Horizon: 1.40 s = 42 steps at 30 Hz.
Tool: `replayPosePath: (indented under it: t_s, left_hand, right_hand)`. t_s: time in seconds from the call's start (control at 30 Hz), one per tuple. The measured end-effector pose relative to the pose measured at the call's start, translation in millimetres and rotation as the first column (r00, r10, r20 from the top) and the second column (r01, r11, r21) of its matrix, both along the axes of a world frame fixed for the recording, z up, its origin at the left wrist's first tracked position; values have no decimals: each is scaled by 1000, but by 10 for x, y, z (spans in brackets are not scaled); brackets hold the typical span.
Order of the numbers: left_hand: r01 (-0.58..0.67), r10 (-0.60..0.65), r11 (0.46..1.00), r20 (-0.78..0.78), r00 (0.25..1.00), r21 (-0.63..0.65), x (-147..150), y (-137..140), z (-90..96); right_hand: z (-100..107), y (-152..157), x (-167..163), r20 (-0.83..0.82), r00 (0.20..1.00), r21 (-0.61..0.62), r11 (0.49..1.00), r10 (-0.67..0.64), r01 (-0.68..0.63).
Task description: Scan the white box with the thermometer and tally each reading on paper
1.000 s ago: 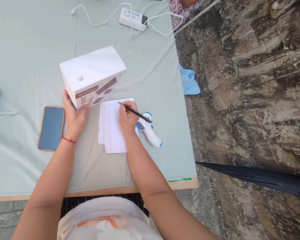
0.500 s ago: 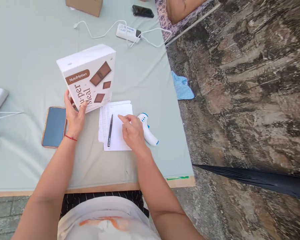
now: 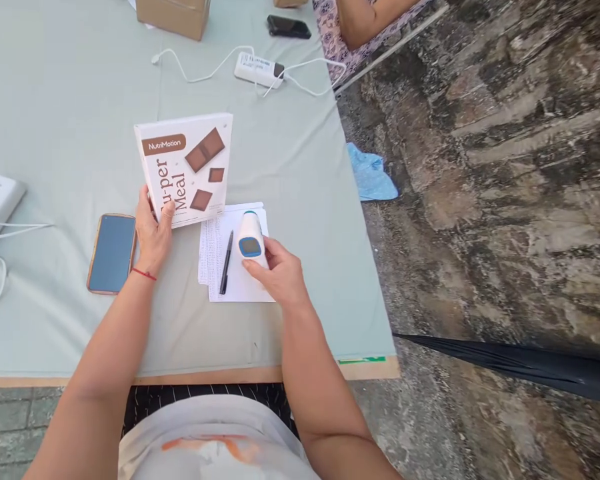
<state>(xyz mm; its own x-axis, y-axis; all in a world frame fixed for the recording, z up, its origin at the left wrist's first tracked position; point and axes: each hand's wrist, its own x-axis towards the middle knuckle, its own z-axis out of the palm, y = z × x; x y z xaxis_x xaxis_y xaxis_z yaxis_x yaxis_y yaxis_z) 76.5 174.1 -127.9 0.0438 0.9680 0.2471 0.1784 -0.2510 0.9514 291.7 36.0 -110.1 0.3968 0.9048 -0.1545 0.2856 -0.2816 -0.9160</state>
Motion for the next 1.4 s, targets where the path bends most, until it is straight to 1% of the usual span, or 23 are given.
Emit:
replayPosePath:
  t_s: [0.07,0.1,0.17,0.27,0.37,0.47,0.6,0.7,0.8,0.93,1.03,1.2,1.3,1.4]
  left_hand:
    - [-11,11,1000,-27,1000,-1,-7,10,-30]
    - [-15,15,1000,-38,999,-2,-11,14,-53]
    - [-18,17,1000,-50,999,-5,-21,20,-101]
    - [-20,19,1000,-54,998,-17,-27,27,-158]
    - [-19,18,1000,-49,999,-16,-23,31,-180]
    - [-13,12,1000,-49,999,-6,-18,33,-174]
    - [-15,15,1000,-70,997,0,-21,36,-160]
    - [-22,23,1000,-77,997,14,-24,42,-168]
    - [-19,20,1000,-54,998,19,-19,48,-185]
    - [0,0,1000,-13,1000,18,-12,54,-192]
    - [18,-19,1000,12,1000,12,-14,60,-193]
    - [28,-29,999,25,999,18,-15,69,-210]
    - [25,-26,1000,26,999,18,-9,66,-205]
    - [35,-35,999,36,999,9,-2,59,-182]
  right_hand:
    - [111,135,-305,-161,985,98,994,61,-45]
    - [145,201,-427,-226,972,116,992,66,-41]
    - [166,321,-596,-324,945,115,993,39,-2]
    - [107,451,-684,-451,892,83,995,-13,56]
    - [32,511,-685,-542,840,42,998,-25,57]
    - [2,513,-699,-556,830,13,999,-35,51]
    - [6,489,-757,-554,831,25,996,-61,90]
    - [3,482,-786,-546,835,22,995,-67,95]
    - [-5,487,-792,-548,833,16,995,-76,101]
    - [0,504,-789,-594,801,12,995,-71,97]
    - [10,517,-785,-609,792,27,996,-49,82]
    - [15,525,-781,-597,802,59,995,-31,82]
    - [21,519,-796,-576,817,83,992,-33,98]
    - [27,512,-817,-585,810,89,990,-39,112]
